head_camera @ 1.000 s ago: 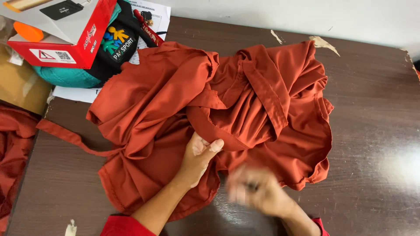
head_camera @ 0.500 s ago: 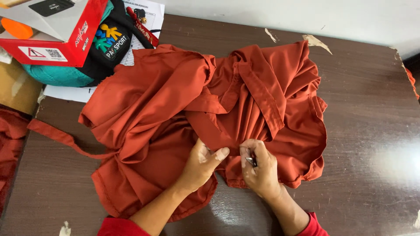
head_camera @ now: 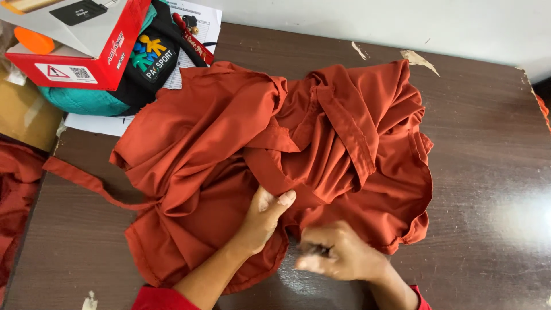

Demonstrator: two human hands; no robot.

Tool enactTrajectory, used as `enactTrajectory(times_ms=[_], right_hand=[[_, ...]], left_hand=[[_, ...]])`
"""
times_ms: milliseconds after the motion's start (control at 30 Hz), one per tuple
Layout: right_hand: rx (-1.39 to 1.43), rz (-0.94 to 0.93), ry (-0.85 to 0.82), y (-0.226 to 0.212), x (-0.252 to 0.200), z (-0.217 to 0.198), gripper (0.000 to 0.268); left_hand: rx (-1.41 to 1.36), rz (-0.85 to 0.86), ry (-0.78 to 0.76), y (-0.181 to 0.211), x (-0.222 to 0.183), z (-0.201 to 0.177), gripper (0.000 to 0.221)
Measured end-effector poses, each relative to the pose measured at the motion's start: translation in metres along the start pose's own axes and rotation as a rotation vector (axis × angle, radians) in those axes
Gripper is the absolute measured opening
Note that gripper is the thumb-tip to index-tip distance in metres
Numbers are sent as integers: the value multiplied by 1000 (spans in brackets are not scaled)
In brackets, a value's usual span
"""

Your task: Trimming loose threads from a red garment using thread nippers on a work table

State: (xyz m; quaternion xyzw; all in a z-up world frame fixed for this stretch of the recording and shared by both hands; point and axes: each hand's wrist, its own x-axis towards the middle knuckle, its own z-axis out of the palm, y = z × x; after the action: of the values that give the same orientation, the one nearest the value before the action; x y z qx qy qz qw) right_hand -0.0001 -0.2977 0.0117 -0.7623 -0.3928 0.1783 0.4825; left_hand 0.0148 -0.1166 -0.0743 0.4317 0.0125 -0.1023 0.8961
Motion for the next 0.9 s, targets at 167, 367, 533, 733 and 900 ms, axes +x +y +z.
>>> enactTrajectory(times_ms=[167,367,533,733,900], right_hand=[[-261,303,219,-10,-10,-28,61],[-749,475,513,19,-16,-20,34],[-785,319,546,21,-16,-19,29],[-801,317,525,19,-15,-20,30],[-719,437,485,17,-17,-25,30]], left_hand=[[-40,13,-44,10,-2,7,33],[79,40,-96,14,-4,11,15],[110,15,-91,19,-5,12,15],[97,57,-90,14,-4,11,25],[108,56,-86,13,-4,9,21]])
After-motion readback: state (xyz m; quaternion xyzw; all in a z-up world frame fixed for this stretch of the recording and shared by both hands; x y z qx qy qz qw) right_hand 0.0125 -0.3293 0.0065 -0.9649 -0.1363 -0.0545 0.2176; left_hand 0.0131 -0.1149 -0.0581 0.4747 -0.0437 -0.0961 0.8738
